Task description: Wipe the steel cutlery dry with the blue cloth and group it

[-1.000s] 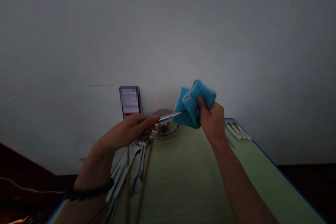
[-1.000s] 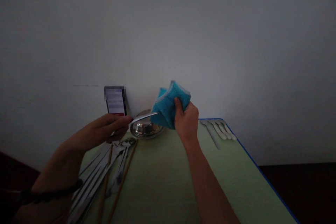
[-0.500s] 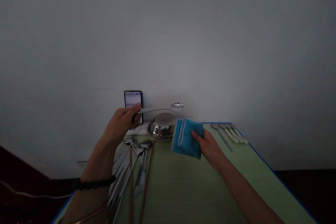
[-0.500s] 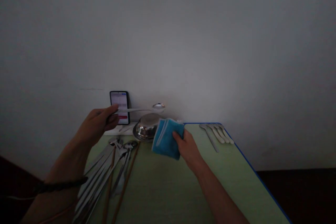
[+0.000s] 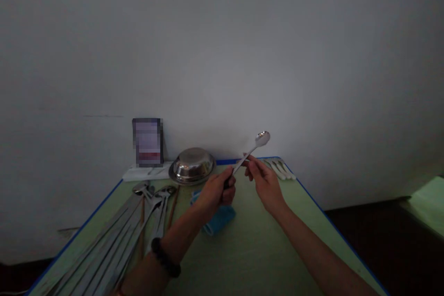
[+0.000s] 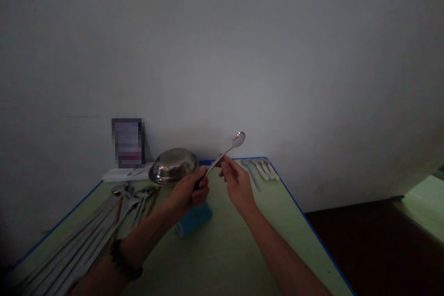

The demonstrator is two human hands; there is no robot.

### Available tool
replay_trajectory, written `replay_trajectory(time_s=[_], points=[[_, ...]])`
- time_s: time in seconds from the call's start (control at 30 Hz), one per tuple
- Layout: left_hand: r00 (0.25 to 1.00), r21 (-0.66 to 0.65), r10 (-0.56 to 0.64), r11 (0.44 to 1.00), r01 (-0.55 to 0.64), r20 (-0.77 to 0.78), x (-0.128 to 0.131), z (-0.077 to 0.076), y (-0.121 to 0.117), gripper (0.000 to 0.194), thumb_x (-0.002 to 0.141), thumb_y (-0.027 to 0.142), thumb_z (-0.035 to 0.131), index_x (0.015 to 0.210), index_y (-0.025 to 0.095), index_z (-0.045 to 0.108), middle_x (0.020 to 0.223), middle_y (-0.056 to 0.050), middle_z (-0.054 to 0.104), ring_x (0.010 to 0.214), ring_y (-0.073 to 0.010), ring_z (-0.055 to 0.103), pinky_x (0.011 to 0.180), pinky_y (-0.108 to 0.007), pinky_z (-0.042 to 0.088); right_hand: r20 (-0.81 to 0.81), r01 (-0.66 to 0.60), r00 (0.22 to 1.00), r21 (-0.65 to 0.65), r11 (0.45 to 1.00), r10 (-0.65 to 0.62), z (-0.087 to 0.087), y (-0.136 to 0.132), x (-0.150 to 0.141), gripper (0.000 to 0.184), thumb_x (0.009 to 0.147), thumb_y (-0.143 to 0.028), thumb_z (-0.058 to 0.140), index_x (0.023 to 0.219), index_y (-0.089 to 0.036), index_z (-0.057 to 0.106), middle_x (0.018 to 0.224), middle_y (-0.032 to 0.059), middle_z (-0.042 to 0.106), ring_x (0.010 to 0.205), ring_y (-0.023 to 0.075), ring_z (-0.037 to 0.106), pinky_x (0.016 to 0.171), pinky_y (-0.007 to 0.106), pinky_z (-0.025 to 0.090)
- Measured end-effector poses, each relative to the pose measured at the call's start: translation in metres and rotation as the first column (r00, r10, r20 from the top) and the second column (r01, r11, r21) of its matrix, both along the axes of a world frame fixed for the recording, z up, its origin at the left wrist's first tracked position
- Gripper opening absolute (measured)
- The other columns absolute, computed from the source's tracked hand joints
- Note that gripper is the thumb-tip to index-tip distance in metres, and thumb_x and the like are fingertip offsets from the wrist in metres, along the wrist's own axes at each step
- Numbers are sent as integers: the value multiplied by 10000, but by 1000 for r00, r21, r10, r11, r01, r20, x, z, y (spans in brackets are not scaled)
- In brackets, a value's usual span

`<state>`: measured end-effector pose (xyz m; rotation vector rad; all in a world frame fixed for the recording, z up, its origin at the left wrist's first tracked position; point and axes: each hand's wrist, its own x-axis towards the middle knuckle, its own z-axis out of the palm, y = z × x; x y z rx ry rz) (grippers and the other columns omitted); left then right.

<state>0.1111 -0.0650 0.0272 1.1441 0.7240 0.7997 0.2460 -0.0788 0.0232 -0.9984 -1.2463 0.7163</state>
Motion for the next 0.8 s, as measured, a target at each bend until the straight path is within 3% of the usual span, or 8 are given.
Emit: replay_trajectory(time_s=[0.13,0.2,0.27,0.33,0.37,0.47,0.63,0.8], points=[[992,-51,-120,992,119,-28,15,-13,-12,444,788,587,381,579,196,386,361,103,238,329,-58,198,360,-190,192,-202,-121,972,-14,993,116,-8,-4,14,223,789,-361,540,887,-173,611,791,17,668,565,80,493,548,215,404],[985,-24,-140,990,139,-105,19,-20,-14,475,796,594,340,604,177,463,367,84,297,331,-71,252,368,-203,217,-209,-172,965,-46,984,159,-7,-4,25,219,770,-377,556,795,-162,589,721,18,666,543,87,515,551,227,423],[950,127,-98,982,141,-297,21,-27,-13,510,827,555,274,674,150,544,407,57,373,363,-91,327,400,-218,262,-71,-161,986,-127,979,153,-3,1,44,267,766,-417,538,758,-152,573,664,20,656,527,96,533,549,236,436],[880,301,3,940,159,-475,21,-35,-11,473,838,483,284,718,137,583,458,40,423,423,-108,389,455,-231,304,191,-91,971,-256,962,143,1,10,69,343,770,-471,492,781,-138,578,648,26,650,505,95,529,525,230,429],[850,360,48,917,171,-525,21,-40,-10,424,830,441,322,710,138,592,478,35,440,453,-115,411,484,-236,315,372,-53,909,-345,937,188,3,16,82,393,772,-507,452,795,-138,587,647,21,650,485,87,515,509,222,421],[816,416,81,886,204,-572,19,-51,-7,299,783,331,416,660,143,614,528,13,501,528,-135,459,537,-247,316,528,28,816,-444,896,236,2,38,115,432,722,-539,496,696,-130,633,559,7,616,389,66,417,416,205,328],[778,453,73,845,284,-624,18,-58,-5,310,783,304,415,668,140,652,550,-4,541,541,-141,478,535,-244,309,734,333,677,-372,867,54,-14,70,132,423,762,-492,467,661,-131,665,404,-26,450,390,82,371,420,221,240],[772,459,70,836,300,-632,15,-55,-3,359,807,315,370,738,132,671,556,-7,550,519,-136,474,511,-233,323,842,382,527,-357,852,117,-25,83,125,400,790,-448,452,683,-149,695,405,-9,474,435,110,427,467,232,284]])
